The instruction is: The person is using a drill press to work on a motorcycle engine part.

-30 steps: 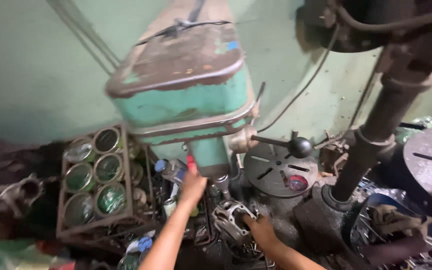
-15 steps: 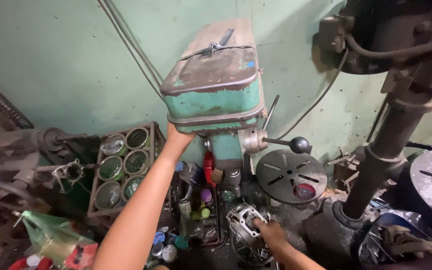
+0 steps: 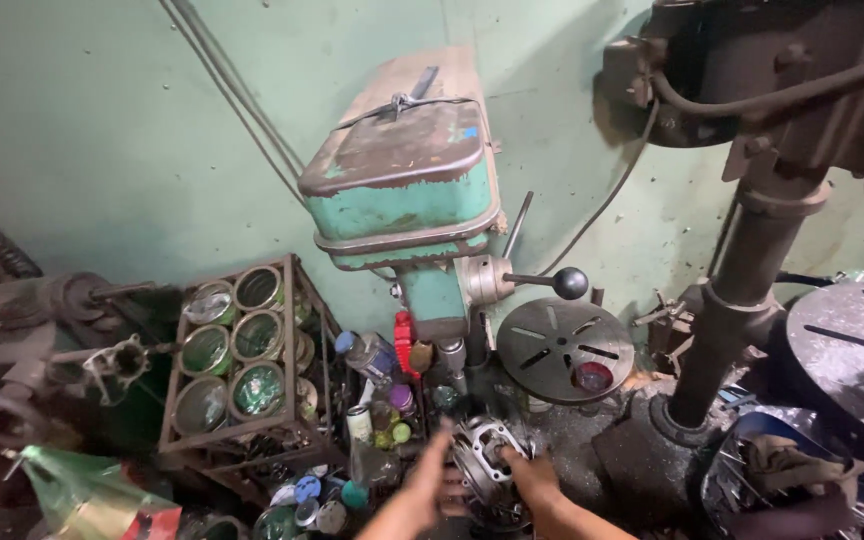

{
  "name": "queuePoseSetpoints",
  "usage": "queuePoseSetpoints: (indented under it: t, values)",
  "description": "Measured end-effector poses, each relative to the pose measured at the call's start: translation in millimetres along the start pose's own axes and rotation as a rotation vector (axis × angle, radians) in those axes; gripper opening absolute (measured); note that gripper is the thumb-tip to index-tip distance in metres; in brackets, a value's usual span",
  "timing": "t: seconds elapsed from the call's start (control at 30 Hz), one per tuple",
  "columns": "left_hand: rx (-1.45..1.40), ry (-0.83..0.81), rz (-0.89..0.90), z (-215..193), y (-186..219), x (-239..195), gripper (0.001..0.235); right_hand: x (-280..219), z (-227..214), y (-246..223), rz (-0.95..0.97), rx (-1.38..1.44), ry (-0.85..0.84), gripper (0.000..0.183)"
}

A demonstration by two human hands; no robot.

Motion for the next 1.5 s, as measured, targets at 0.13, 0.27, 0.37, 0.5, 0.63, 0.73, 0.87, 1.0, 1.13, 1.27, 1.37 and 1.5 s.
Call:
queuePoseSetpoints:
  t: [0.13, 0.27, 0.37, 0.5, 0.63, 0.73, 0.87, 1.0, 1.13, 1.27, 1.37, 1.5]
  values:
    - [-0.085, -0.188, 0.03, 12.9, -28.2, 67.9, 0.097, -1.8, -4.3, 16.2, 0.191, 0.098, 0.039, 0.061]
    - [-0.222, -0.235, 0.033, 13.6, -30.4, 74.3, 0.088, -33.2, -1.4, -14.0, 0.208, -0.028, 0.022, 0.064]
    - [-0.306, -0.347, 0.097, 17.6, -20.8, 60.9, 0.084, -16.3, -4.0, -12.2, 0.163, -0.127, 0.02, 0.062]
    - [-0.437, -0.356, 0.159, 24.5, -10.8, 41.5, 0.078, -4.7, -5.9, -15.2, 0.096, -0.142, -0.077, 0.057]
    - [-0.493, -0.418, 0.191, 28.4, 0.4, 25.3, 0.081, -12.1, 2.4, -15.2, -0.005, -0.036, -0.058, 0.054]
    - [-0.378, -0.281, 0.196, 22.2, 2.9, 24.8, 0.08, -33.8, 12.0, -28.0, -0.014, 0.016, -0.137, 0.061]
    - [-0.538, -0.383, 0.358, 21.7, 14.4, 26.6, 0.076, -75.2, 19.0, -65.7, -0.123, -0.179, -0.149, 0.075]
    - [-0.691, -0.551, 0.409, 21.9, 24.2, 16.2, 0.08, -115.0, 29.1, -95.2, -0.159, 0.018, -0.261, 0.077]
    - [-0.723, -0.549, 0.412, 25.7, 26.6, 10.4, 0.078, -105.7, 23.4, -93.6, -0.23, -0.067, -0.292, 0.075]
    - [-0.696, -0.482, 0.323, 27.0, 20.3, 15.8, 0.08, -96.9, 15.8, -84.8, -0.123, -0.262, -0.207, 0.077]
    - [-0.657, -0.447, 0.31, 23.3, 11.5, 28.2, 0.08, -95.0, 16.3, -76.4, -0.121, -0.169, -0.219, 0.082]
    - [-0.503, -0.256, 0.108, 17.7, 1.8, 27.8, 0.085, -102.3, 17.0, -75.8, 0.006, -0.066, -0.221, 0.08]
Point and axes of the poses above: each hand's wrist, its own x-axis towards the middle knuckle, its own z-axis out of the palm, y = z × x, the point moved 6 cm from there along x, towards the middle knuckle, and after that the axes turned 5 degrees about x, right-handed, at the moved point
